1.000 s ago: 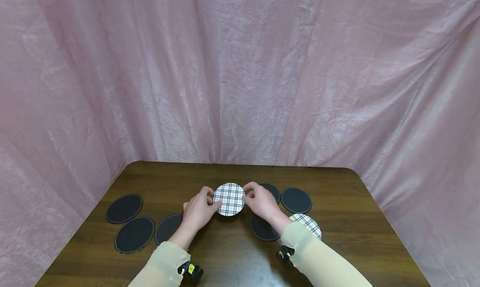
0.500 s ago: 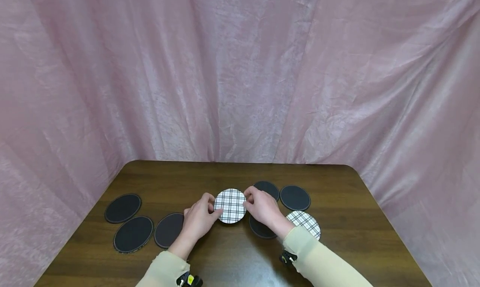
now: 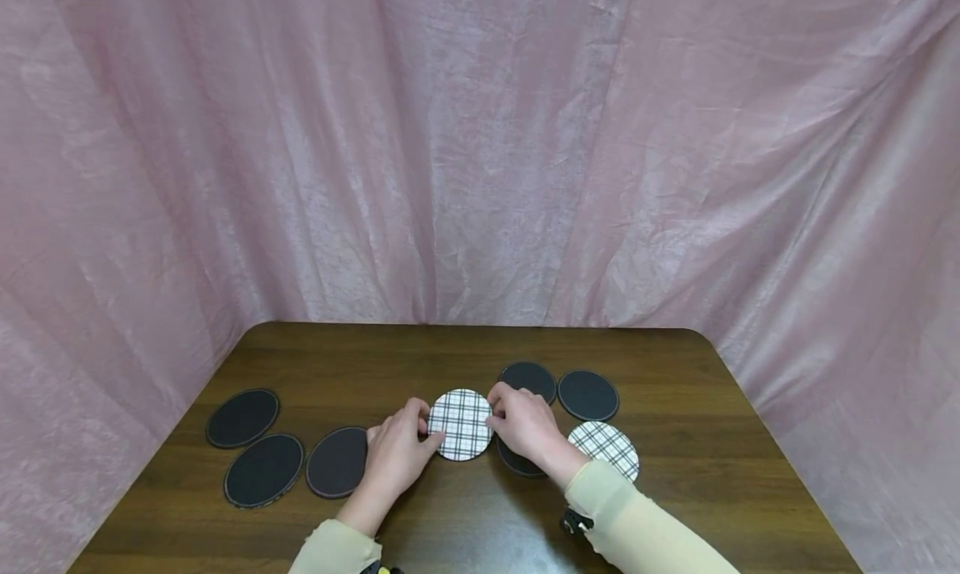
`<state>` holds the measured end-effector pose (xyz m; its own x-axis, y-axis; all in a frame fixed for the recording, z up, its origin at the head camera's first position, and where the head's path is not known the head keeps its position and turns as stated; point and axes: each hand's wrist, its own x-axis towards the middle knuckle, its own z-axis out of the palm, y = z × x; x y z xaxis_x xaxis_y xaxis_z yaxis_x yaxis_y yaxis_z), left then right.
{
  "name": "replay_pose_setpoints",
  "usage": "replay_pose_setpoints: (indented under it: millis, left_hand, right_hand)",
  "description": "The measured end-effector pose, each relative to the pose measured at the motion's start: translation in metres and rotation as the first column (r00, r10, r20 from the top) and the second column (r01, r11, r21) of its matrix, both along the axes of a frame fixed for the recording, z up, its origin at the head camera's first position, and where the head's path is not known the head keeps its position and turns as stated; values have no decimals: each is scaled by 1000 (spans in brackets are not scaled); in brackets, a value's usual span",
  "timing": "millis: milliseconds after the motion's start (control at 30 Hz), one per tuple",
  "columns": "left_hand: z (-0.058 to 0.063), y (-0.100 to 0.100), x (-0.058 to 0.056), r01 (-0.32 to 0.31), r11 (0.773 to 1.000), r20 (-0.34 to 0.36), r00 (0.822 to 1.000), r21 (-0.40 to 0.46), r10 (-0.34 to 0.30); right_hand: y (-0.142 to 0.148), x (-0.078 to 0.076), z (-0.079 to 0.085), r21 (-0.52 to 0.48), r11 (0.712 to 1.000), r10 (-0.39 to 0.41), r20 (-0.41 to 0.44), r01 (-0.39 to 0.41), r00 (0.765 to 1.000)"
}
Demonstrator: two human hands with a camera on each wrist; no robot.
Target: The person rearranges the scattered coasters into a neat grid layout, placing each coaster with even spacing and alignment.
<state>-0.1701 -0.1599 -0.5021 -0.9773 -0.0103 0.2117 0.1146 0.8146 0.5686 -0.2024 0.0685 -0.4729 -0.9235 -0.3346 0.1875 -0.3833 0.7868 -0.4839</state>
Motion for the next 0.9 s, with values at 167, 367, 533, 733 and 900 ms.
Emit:
replay_pose_setpoints:
  millis: [167,367,533,733,900]
  left_hand:
    - [-1,-1,3,-9,999,-3,1000,-35,9]
    - [-1,-2,5,-8,999,-4,1000,-52,8]
    - [-3,0,7,-6,997,-7,1000,-80,5]
    - [-3,4,8,-6,989,-10,1000,-150,4]
    - [-3,4,8,-6,985,-19,1000,-171,3]
  right_hand:
    - [-3,-1,-4,5,1000,7,35,-7,999]
    - [-4,-2,-7,14,1000,16,51,-16,999]
    - [-2,-1,-8,29,999,16,55,-18,998]
    - [-2,0,-9,55,998,20,23,-22,1000]
    - [1,4,-7,85,996,31,-13,-30,999]
